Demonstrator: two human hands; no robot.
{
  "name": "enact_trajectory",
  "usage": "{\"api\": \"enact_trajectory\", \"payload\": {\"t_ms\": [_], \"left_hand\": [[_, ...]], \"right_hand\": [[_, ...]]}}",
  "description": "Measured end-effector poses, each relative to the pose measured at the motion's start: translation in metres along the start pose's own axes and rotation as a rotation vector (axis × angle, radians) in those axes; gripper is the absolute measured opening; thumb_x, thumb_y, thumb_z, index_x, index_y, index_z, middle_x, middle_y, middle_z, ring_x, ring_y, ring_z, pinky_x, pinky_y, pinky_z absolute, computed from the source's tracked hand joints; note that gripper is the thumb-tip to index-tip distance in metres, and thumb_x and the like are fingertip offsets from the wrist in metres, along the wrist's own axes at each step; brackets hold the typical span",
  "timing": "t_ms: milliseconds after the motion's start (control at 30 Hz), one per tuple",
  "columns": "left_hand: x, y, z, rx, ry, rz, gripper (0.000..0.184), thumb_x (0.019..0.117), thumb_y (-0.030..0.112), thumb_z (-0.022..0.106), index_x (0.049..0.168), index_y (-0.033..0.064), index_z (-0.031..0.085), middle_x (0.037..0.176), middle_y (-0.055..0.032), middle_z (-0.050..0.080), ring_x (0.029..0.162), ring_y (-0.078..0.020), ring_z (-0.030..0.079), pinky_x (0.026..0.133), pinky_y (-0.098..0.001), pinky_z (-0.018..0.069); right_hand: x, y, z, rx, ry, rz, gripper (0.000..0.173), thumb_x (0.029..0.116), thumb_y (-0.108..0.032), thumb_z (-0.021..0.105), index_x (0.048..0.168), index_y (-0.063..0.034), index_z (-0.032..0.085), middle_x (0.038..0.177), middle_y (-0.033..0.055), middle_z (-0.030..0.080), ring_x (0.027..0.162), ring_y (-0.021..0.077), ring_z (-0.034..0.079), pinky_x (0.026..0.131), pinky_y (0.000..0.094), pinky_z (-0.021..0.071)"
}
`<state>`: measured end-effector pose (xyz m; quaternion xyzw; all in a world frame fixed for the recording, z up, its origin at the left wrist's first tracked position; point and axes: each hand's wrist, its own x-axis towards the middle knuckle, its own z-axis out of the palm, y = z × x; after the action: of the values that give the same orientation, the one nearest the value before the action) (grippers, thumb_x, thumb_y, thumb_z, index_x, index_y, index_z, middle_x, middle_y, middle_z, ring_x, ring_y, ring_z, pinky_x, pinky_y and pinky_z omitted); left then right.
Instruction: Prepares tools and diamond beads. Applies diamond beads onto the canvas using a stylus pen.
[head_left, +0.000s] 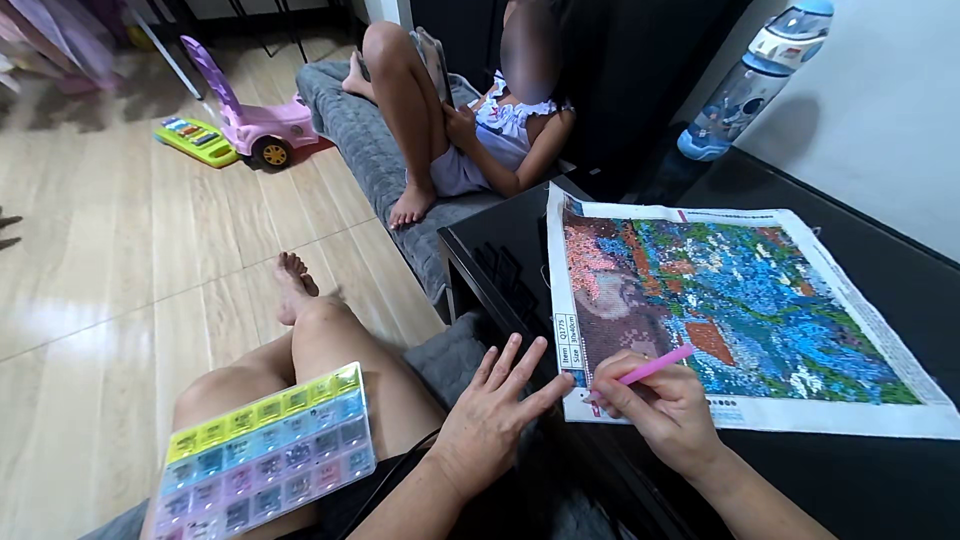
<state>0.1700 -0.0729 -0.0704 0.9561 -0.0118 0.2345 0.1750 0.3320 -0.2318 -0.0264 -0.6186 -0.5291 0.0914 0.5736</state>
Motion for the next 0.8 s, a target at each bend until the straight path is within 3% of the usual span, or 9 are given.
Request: {"api": "enact_trajectory", "payload": {"t_ms": [800], "left_hand": [[-0.0008, -0.0002, 0.0014, 0.004, 0.012, 0.007, 0.086, 0.0683, -0.009, 0.067, 0.144, 0.0308, 0.059, 0.156, -0.0164, 0.047, 0.146, -0.0410, 0.041, 0.110, -0.0565, 0.0449]], "right_hand": [[-0.0005, -0.0012, 0.0025, 0.031, -0.006, 0.009, 0.020, 0.1019, -0.029, 0.063, 0.091, -0.0146, 0.071, 0.085, -0.0069, 0.070, 0.071, -0.0022, 0.066, 0.064, 0.0129, 0.0570]]}}
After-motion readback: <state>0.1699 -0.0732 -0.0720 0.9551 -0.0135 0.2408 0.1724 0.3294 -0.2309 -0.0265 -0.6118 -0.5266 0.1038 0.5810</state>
